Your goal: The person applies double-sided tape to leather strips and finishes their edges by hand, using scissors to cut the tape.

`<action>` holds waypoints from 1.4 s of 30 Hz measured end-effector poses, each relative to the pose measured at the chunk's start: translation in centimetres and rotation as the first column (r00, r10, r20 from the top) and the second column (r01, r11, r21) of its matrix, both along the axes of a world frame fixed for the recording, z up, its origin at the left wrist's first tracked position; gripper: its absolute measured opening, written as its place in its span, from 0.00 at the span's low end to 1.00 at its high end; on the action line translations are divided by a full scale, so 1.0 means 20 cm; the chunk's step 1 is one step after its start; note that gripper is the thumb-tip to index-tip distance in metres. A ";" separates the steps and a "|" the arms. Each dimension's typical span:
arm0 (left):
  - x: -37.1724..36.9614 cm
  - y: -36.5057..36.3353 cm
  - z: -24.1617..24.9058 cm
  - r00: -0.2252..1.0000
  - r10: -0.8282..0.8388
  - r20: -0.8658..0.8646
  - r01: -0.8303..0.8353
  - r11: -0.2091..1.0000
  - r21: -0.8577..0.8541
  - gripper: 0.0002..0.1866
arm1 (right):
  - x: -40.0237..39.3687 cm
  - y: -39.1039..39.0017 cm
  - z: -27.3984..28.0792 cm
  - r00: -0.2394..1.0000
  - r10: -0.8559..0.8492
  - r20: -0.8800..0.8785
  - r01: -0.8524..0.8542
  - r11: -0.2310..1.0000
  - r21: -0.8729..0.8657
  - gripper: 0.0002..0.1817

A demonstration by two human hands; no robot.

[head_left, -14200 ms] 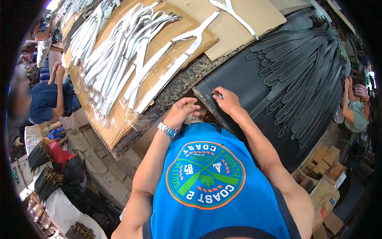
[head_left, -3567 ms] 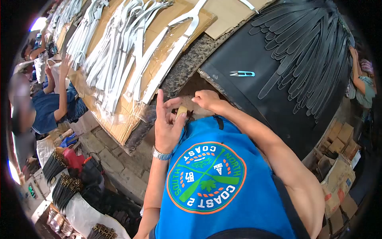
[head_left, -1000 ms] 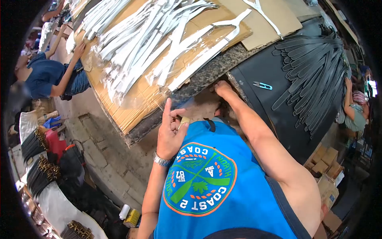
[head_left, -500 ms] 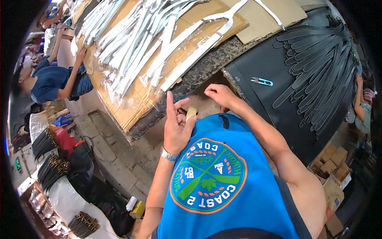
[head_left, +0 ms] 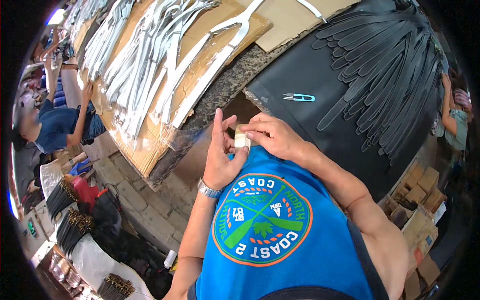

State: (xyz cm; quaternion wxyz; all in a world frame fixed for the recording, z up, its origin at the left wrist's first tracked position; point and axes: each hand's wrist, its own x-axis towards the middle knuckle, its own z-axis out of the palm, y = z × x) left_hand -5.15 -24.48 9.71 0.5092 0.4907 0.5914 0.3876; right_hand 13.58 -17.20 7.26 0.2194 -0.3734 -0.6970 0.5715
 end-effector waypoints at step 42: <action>0.18 0.27 -0.30 0.892 0.223 0.392 -0.070 0.927 -0.368 0.06 | 0.50 0.14 -0.40 0.731 -0.540 0.418 0.193 0.750 0.632 0.23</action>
